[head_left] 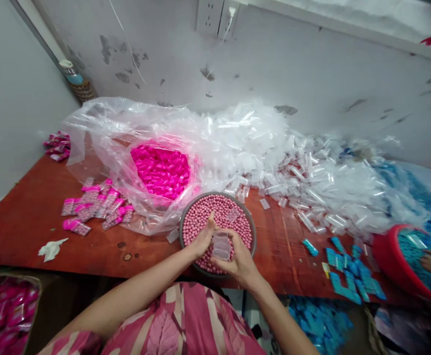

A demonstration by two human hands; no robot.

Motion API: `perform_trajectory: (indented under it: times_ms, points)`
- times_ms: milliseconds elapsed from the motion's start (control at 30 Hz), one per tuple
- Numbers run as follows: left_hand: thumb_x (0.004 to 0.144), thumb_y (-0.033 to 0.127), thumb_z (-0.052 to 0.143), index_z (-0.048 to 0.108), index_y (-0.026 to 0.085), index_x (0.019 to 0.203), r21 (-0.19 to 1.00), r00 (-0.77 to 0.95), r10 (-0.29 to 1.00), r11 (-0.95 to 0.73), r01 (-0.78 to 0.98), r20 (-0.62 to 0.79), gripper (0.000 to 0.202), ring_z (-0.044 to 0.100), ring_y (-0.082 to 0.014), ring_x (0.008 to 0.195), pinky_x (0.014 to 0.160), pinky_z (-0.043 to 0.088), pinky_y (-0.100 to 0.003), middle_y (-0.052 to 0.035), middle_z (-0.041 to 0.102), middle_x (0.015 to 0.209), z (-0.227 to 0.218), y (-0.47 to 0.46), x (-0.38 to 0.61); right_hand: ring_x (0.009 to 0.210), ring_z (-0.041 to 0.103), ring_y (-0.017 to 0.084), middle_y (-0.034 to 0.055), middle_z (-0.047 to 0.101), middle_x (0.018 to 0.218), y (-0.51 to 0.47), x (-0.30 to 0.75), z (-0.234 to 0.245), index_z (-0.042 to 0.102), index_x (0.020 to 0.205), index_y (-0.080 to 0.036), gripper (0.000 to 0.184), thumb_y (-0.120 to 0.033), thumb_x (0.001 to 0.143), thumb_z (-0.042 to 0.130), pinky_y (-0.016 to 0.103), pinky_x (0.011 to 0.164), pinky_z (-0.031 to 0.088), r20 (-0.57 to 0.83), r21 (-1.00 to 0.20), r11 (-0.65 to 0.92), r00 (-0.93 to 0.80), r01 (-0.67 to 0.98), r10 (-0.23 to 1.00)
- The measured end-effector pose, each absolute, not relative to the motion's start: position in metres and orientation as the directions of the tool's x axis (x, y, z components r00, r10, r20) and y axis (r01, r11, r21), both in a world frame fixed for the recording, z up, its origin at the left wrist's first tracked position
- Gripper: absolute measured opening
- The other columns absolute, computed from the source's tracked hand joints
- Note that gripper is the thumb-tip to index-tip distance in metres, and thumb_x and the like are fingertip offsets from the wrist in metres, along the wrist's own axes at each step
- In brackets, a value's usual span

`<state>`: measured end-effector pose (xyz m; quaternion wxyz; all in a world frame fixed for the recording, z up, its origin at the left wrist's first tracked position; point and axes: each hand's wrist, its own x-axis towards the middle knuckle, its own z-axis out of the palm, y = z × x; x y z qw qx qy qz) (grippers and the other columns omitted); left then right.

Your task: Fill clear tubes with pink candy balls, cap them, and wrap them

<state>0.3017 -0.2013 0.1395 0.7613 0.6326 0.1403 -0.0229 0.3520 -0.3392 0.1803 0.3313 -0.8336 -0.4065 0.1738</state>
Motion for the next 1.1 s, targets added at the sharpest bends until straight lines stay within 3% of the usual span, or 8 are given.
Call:
perform_trajectory:
  times_ms: [133,233,367,567,700,867,967,1100]
  points:
    - [0.084,0.055,0.020,0.053,0.019,0.115,0.960,0.932,0.300,-0.127,0.250,-0.203,0.057,0.054,-0.0192,0.099,0.090,0.039,-0.037,-0.0060,0.062,0.100,0.135,-0.177,0.296,0.098,0.051,0.027,0.0167,0.055,0.104,-0.354,0.390,0.151,0.046,0.108,-0.012,0.040,-0.029,0.073,0.055,0.038,0.082,0.041,-0.173,-0.160,-0.635,0.612,0.755,0.772]
    - [0.087,0.048,0.022,0.058,0.020,0.108,0.943,0.931,0.321,-0.216,0.252,-0.175,0.050,0.056,-0.0184,0.096,0.091,0.038,-0.036,-0.0041,0.065,0.094,0.136,-0.162,0.286,0.086,0.054,0.028,0.0186,0.059,0.085,-0.347,0.408,0.122,0.053,0.088,-0.011,0.014,-0.013,0.077,0.044,0.038,0.072,0.043,-0.235,-0.034,-0.659,0.635,0.751,0.736]
    - [0.088,0.044,0.023,0.060,0.019,0.105,0.939,0.916,0.355,-0.210,0.271,-0.185,0.048,0.058,-0.0175,0.091,0.087,0.041,-0.034,-0.0031,0.066,0.090,0.132,-0.151,0.274,0.083,0.053,0.026,0.0183,0.059,0.081,-0.317,0.405,0.087,0.055,0.080,-0.012,0.022,-0.002,0.077,0.035,0.034,0.066,0.044,-0.259,-0.110,-0.644,0.604,0.757,0.754]
    - [0.088,0.041,0.028,0.062,0.018,0.099,0.932,0.909,0.385,-0.246,0.266,-0.158,0.043,0.059,-0.0176,0.089,0.085,0.042,-0.033,-0.0038,0.066,0.090,0.126,-0.146,0.269,0.088,0.053,0.024,0.0154,0.060,0.089,-0.300,0.399,0.054,0.055,0.087,-0.011,0.024,0.000,0.071,0.041,0.035,0.079,0.042,-0.217,-0.344,-0.638,0.602,0.689,0.768]
    - [0.086,0.039,0.036,0.061,0.019,0.101,0.911,0.927,0.361,-0.344,0.229,-0.097,0.035,0.056,-0.0183,0.097,0.087,0.041,-0.033,-0.0049,0.063,0.102,0.126,-0.147,0.269,0.090,0.054,0.021,0.0117,0.058,0.099,-0.311,0.393,0.049,0.047,0.103,-0.011,0.029,-0.015,0.074,0.050,0.033,0.079,0.044,-0.152,-0.522,-0.637,0.674,0.566,0.723]
    - [0.080,0.029,0.050,0.054,0.018,0.104,0.873,0.954,0.299,-0.474,0.114,0.038,0.027,0.057,-0.0167,0.087,0.080,0.044,-0.032,-0.0053,0.061,0.097,0.122,-0.155,0.277,0.091,0.055,0.018,0.0070,0.055,0.105,-0.319,0.384,0.066,0.035,0.117,-0.014,0.047,-0.034,0.077,0.051,0.031,0.080,0.045,-0.091,-0.736,-0.545,0.739,0.401,0.668]
    - [0.077,0.021,0.052,0.053,0.018,0.099,0.857,0.977,0.201,-0.513,0.047,0.067,0.022,0.055,-0.0175,0.090,0.080,0.043,-0.032,-0.0053,0.059,0.095,0.118,-0.164,0.287,0.103,0.049,0.020,0.0067,0.049,0.115,-0.317,0.383,0.075,0.033,0.120,-0.018,0.059,-0.037,0.071,0.060,0.034,0.090,0.038,-0.081,-0.894,-0.392,0.783,0.216,0.617]
    - [0.072,0.014,0.055,0.052,0.018,0.092,0.890,0.982,0.190,-0.449,0.073,0.016,0.021,0.053,-0.0186,0.087,0.079,0.042,-0.033,-0.0044,0.058,0.091,0.113,-0.176,0.301,0.104,0.049,0.020,0.0056,0.050,0.114,-0.311,0.385,0.078,0.036,0.119,-0.021,0.057,-0.036,0.070,0.061,0.034,0.092,0.037,-0.086,-0.960,-0.261,0.782,0.100,0.617]
